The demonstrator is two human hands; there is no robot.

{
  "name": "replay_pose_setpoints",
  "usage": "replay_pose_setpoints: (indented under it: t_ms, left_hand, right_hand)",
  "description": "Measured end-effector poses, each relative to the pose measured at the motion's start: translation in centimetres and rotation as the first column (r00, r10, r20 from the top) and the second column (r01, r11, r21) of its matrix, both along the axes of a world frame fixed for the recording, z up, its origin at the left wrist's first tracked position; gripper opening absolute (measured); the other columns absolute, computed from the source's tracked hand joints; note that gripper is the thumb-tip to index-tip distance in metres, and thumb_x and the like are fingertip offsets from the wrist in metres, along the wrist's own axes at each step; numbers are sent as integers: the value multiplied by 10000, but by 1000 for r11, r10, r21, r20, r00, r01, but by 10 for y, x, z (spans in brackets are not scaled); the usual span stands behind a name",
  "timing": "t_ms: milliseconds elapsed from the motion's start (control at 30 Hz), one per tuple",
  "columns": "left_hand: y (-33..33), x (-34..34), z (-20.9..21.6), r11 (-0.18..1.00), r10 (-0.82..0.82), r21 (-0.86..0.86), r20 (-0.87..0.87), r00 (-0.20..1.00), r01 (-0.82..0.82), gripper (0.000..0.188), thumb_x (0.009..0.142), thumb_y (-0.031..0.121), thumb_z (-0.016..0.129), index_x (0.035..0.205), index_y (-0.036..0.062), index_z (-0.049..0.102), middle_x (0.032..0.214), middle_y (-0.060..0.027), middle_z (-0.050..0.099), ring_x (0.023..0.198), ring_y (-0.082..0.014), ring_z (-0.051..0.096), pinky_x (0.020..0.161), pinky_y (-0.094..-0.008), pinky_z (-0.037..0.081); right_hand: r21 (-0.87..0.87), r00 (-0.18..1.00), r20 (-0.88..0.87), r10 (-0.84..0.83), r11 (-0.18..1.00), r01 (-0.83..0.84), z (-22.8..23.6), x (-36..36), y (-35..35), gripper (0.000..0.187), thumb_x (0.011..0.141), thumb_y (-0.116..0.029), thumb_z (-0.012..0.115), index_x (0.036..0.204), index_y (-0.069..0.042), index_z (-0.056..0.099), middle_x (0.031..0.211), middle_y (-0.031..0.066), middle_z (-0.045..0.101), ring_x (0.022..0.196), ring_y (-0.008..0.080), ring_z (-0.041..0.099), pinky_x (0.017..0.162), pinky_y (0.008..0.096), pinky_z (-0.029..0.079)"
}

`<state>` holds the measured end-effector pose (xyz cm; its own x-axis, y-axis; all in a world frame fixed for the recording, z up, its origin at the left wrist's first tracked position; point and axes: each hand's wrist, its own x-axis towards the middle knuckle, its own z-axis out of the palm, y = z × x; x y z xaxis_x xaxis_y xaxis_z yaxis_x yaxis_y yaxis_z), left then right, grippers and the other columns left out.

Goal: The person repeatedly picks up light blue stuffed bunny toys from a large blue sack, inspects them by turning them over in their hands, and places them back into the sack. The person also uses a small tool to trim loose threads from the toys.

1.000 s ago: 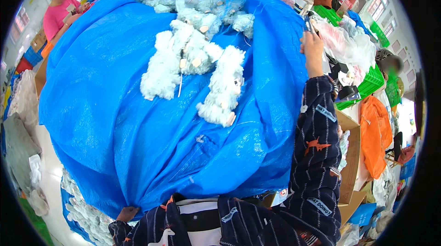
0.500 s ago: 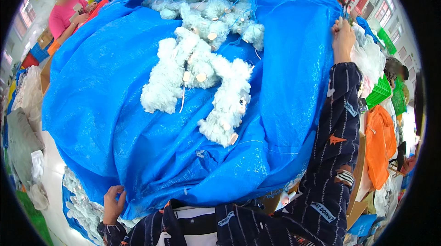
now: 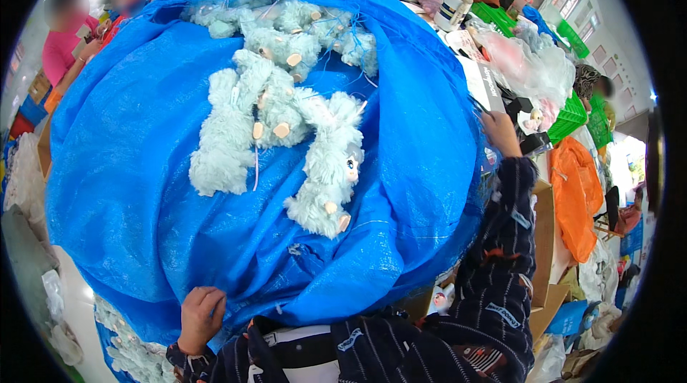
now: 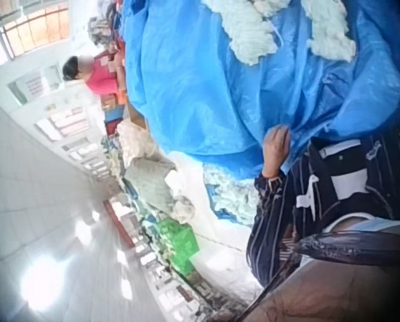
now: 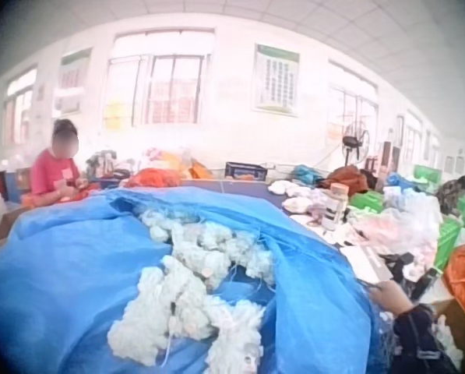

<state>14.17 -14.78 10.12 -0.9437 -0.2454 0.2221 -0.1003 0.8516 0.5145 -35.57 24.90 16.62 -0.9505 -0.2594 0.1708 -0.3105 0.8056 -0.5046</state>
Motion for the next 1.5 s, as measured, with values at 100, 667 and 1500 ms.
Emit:
replay_pose_setpoints:
  t_ms: [100, 667, 1500]
  left_hand:
    - [2, -2, -4, 1000, -21, -16, -36, 999, 21, 157, 662, 2, 625, 800, 48, 566, 786, -103, 568, 704, -281, 555, 607, -353, 446]
    - [-2, -48, -4, 998, -18, -70, -145, 989, 8, 187, 688, 29, 614, 866, 19, 558, 998, -148, 521, 956, -338, 487, 807, -398, 405]
    - [30, -65, -11, 998, -43, 33, -153, 987, 48, 356, 645, 138, 695, 957, 51, 547, 998, -129, 530, 883, -313, 508, 762, -377, 408]
  right_hand:
    - [-95, 981, 188, 53, 995, -36, 53, 50, -9, 279, 847, -218, 481, 846, 35, 598, 570, 31, 522, 460, 94, 481, 430, 242, 381]
    - [372, 925, -369, 89, 926, 59, -39, 87, -88, 277, 839, -279, 486, 756, -24, 553, 694, 199, 576, 669, 376, 562, 578, 465, 436]
    - [205, 925, -380, -8, 974, 93, -65, 43, -145, 333, 859, -297, 439, 749, -1, 545, 757, 217, 595, 682, 391, 581, 616, 479, 465]
